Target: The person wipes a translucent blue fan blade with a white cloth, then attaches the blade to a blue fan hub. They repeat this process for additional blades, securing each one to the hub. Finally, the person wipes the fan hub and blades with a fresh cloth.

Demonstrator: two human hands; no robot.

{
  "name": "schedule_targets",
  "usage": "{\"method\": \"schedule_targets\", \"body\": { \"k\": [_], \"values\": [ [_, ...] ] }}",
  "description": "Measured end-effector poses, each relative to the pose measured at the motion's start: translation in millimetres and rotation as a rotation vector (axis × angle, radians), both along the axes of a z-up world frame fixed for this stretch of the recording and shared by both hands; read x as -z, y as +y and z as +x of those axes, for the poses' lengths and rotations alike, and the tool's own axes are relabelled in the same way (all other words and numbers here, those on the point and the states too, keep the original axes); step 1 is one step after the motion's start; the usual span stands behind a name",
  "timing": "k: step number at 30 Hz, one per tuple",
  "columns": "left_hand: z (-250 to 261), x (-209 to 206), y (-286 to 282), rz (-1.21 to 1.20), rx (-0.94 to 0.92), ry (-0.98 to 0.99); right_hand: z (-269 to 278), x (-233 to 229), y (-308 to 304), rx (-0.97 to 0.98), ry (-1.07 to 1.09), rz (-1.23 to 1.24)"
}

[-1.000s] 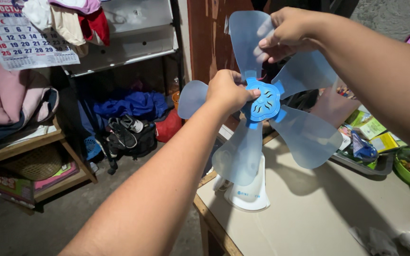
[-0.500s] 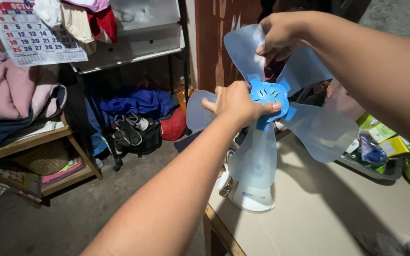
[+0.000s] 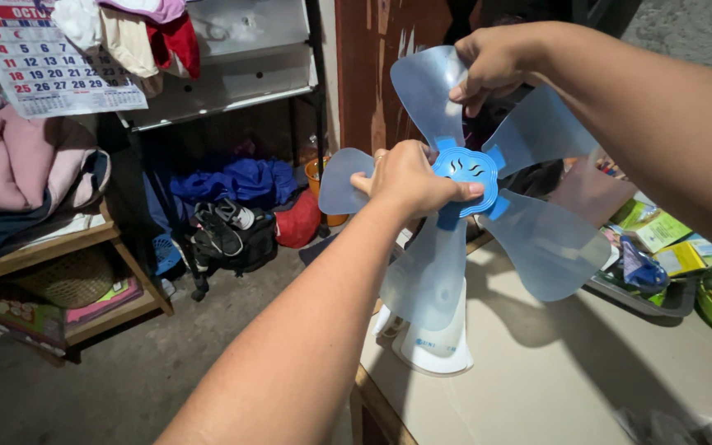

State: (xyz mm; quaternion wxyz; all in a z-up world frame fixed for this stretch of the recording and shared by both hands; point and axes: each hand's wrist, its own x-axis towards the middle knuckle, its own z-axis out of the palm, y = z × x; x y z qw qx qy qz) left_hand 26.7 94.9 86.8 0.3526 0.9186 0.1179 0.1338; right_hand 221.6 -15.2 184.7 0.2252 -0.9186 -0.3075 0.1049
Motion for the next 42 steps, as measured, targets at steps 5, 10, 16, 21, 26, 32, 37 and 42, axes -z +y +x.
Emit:
{"method": "schedule_targets", "body": {
  "k": [5,10,16,21,26,32,37,42],
  "values": [
    [-1.0,-0.8,2.4,0.012,-0.006,-0.029,6.1,6.5,-0.1,0.012,-0.008,0.027],
    [-2.6,1.3,2.2,-0.013,-0.007,-0.016,12.1,11.3,-4.5,-0.079,-0.052,0.065],
    [-4.1,-3.5,2.8,-0.002,-0.005,-0.012,7.1,9.9,-0.5,-0.057,-0.038,0.086],
    [-5.8,-1.1,0.7,-0.007,-0.007,-0.016,-30.5,12.3,6.4,0.033,-0.219,0.076],
    [-6.7,2.6,-0.9,0.052,-0.001,-0.054,-86.9,47.9,-11.8,0.242,-0.721,-0.243],
    [-12.8,30.0,-8.7,0.138,-0.07,-0.334,-137.3,115.6,-46.9,0.025,-1.028,0.2],
    [-23.4,64.2,-34.1,0.287,-0.064,-0.551,-180.1,149.8,-69.1,0.018,-0.912,0.307],
    [-43.5,102.2,-79.1,0.473,0.037,-0.67,-208.8,172.3,-93.0,0.131,-0.96,0.153]
  ]
}}
